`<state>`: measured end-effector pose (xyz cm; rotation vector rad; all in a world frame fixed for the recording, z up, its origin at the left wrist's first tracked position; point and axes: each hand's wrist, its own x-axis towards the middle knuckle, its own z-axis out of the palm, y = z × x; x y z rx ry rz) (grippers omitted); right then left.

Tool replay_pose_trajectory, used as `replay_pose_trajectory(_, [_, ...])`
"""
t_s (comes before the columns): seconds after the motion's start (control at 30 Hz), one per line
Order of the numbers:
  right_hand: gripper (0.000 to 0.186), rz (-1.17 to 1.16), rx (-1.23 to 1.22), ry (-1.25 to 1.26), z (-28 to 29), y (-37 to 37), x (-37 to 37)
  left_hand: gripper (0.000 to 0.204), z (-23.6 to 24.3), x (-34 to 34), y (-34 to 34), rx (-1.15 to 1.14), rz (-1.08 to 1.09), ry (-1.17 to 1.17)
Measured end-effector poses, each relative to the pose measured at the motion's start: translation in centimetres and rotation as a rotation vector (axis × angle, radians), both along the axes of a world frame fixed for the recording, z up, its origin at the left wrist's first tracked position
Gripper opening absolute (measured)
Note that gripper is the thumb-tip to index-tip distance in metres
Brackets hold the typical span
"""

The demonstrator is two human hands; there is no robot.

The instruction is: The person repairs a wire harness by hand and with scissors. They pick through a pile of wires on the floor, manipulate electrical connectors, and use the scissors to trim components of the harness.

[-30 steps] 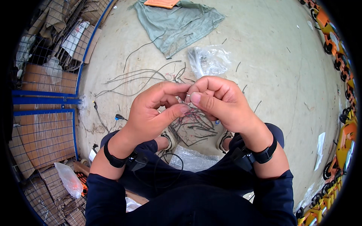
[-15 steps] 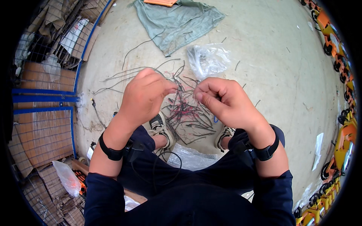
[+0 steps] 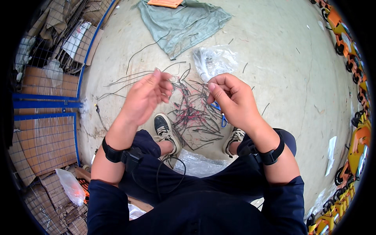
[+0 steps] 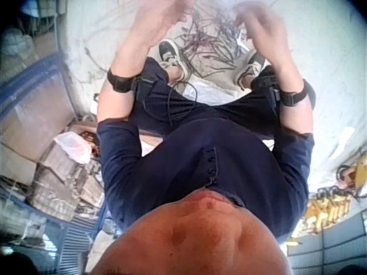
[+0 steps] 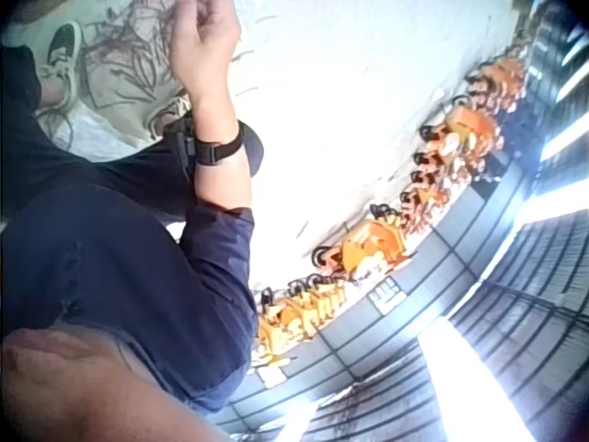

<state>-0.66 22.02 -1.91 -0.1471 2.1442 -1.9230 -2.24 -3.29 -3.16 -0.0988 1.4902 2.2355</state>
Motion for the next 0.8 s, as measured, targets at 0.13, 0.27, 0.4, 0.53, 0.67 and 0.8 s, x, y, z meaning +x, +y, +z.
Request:
replay_pose_trajectory(0.13, [0.012,0.004,-0.012,-0.014,-1.0,0.0,0.1,0.036,0.4,2.0,3.8,-0.137,-0.099,-0.053])
replay_pose_trajectory(0.27, [0.011,0.054,0.028,0.087,-2.3,-1.5,0.6,0.029,-0.4,2.4,4.9,-0.217,-0.049,0.08])
replay_pose_trajectory(0.4, [0.016,0.1,0.07,0.06,-3.0,-1.7,0.8,0.02,-0.9,2.0,5.2,-0.286,0.038,0.149])
replay_pose_trajectory(0.53, [0.026,0.076,0.084,0.052,-6.6,0.0,-2.7,0.014,0.6,1.9,4.5,-0.144,0.134,0.197])
replay_pose_trajectory(0.67, [0.028,0.046,0.443,-0.274,-18.6,6.1,-7.2,0.011,2.7,2.8,3.1,-0.426,0.045,0.326])
replay_pose_trajectory(0.8, [0.033,0.054,0.756,-0.643,-34.0,10.7,-5.3,0.011,2.6,2.7,2.3,-0.612,0.032,0.419])
